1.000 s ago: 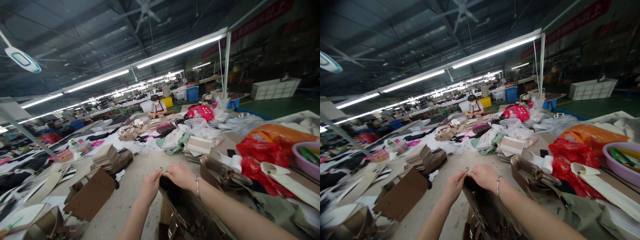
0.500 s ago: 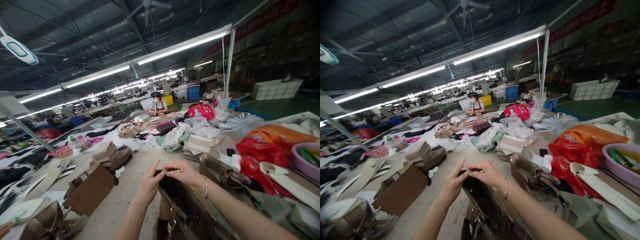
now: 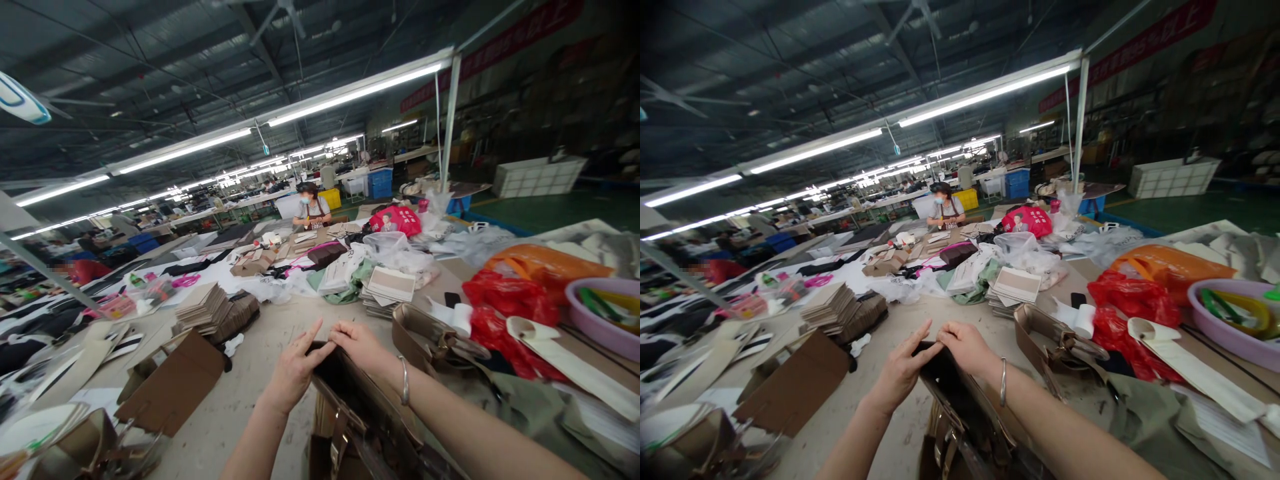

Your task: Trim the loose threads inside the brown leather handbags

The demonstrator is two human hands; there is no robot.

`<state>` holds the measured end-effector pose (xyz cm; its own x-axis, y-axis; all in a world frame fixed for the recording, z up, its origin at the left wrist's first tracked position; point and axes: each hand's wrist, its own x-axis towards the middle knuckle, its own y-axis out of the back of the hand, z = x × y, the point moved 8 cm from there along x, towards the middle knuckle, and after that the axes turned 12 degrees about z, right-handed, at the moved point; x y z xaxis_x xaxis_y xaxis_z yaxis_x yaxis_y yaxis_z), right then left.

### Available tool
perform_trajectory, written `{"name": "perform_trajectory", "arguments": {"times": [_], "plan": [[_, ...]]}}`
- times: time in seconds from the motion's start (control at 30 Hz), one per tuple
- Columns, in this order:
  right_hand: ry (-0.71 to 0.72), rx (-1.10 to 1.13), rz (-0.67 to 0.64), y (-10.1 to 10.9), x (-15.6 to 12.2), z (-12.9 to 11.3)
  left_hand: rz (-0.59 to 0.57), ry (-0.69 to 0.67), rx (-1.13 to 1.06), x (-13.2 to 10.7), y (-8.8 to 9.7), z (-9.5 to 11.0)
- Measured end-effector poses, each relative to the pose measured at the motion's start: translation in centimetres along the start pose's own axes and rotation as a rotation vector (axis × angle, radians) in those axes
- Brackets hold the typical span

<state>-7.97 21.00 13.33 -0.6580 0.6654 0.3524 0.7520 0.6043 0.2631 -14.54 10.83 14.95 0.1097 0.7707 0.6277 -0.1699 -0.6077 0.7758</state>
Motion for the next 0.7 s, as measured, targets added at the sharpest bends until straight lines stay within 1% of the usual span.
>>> {"name": "perform_trajectory", "arguments": {"times": [0.1,0.17,0.2,0.27,0.3,0.33,0.4,0.43,0.47,0.5,0.53,0.57,0.63,0.67,0.7], "plan": [[-0.095,0.120,0.034,0.0,-0.2,1.3,-0.017,-0.005,-0.034,0.1,-0.4,-0.1],[-0.223,0.246,0.112,1.0,-0.1,2.8,-0.006,0.000,-0.078,0.0,-0.6,-0.1],[-0.306,0.308,0.175,1.9,-0.1,3.8,0.007,0.007,-0.100,-0.2,-0.5,-0.2],[-0.440,0.379,0.309,4.5,-0.5,6.1,0.048,0.030,-0.129,-0.5,-0.4,-0.5],[-0.477,0.384,0.367,6.0,-1.0,7.2,0.064,0.028,-0.116,-0.7,-0.5,-0.7],[-0.492,0.358,0.397,7.5,-1.7,8.4,0.083,0.038,-0.093,-0.8,-0.5,-1.1],[-0.498,0.203,0.375,10.0,-3.9,10.7,0.135,0.100,-0.072,-0.9,-0.6,-2.3],[-0.509,0.102,0.341,10.9,-5.5,12.1,0.162,0.124,-0.059,-0.9,-0.7,-2.8],[-0.512,-0.044,0.297,11.7,-7.3,13.5,0.175,0.156,-0.038,-0.8,-0.8,-3.3],[-0.523,-0.145,0.286,12.6,-9.4,14.9,0.182,0.184,-0.014,-0.7,-1.0,-3.7],[-0.522,-0.221,0.284,13.5,-11.6,16.3,0.175,0.206,0.011,-0.5,-1.2,-4.0],[-0.487,-0.376,0.250,14.2,-13.6,17.4,0.157,0.222,0.033,-0.3,-1.4,-4.2],[-0.514,-0.464,0.213,15.8,-17.4,20.0,0.108,0.227,0.047,0.1,-2.0,-4.5],[-0.533,-0.558,0.183,16.7,-19.1,21.1,0.080,0.225,0.041,0.4,-2.3,-4.7],[-0.557,-0.641,0.183,18.0,-20.5,22.1,0.056,0.228,0.033,0.6,-2.5,-4.9]]}}
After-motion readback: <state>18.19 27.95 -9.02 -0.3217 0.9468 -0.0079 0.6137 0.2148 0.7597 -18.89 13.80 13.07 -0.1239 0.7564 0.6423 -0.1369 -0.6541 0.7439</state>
